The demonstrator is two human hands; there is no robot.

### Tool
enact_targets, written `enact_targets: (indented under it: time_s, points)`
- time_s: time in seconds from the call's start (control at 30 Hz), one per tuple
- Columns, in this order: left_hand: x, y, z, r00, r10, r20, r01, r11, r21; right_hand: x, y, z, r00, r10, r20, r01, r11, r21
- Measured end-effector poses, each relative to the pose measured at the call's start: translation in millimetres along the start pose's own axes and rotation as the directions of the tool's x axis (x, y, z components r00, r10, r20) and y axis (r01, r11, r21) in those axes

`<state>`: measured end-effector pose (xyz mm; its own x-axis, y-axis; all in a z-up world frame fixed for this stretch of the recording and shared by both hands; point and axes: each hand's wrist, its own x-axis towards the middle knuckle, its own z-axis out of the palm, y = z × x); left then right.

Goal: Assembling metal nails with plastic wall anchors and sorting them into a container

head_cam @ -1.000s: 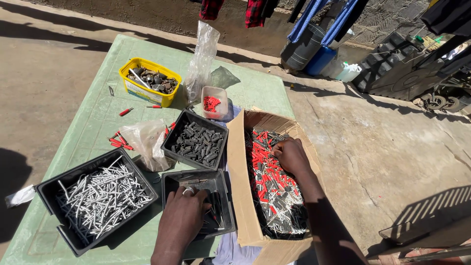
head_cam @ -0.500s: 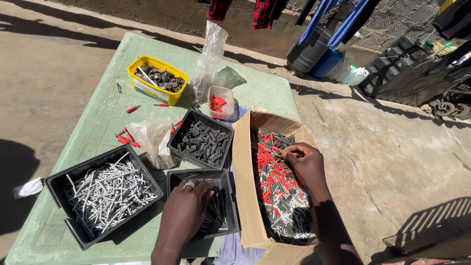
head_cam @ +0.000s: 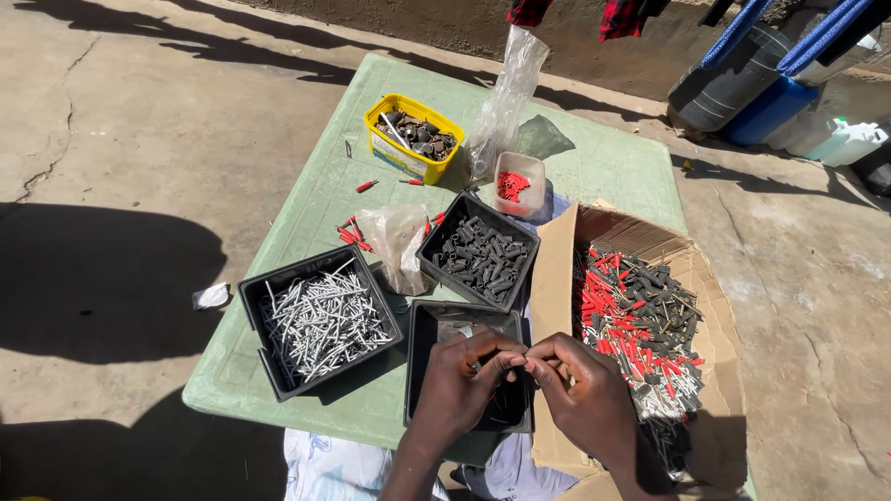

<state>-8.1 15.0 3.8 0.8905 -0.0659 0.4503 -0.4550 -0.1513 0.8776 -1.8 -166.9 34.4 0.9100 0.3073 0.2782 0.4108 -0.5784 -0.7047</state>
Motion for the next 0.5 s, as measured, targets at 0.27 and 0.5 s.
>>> enact_targets:
  time_s: [0.27,0.5]
  points:
    - [-1.3,-1.6,-0.7,0.993,0.081,0.083,-0.083,0.996,0.015,-12.1,15.4,0.6,0.999,0.033,0.018,-0.033,0.999,-0.020]
    - [7.0,-3.9,-0.1,0.962,-0.252,0.107,0.270,0.942,-0.199,-12.0,19.3,5.0,0.965,-0.245,-0.093,0.228,0.959,-0.166]
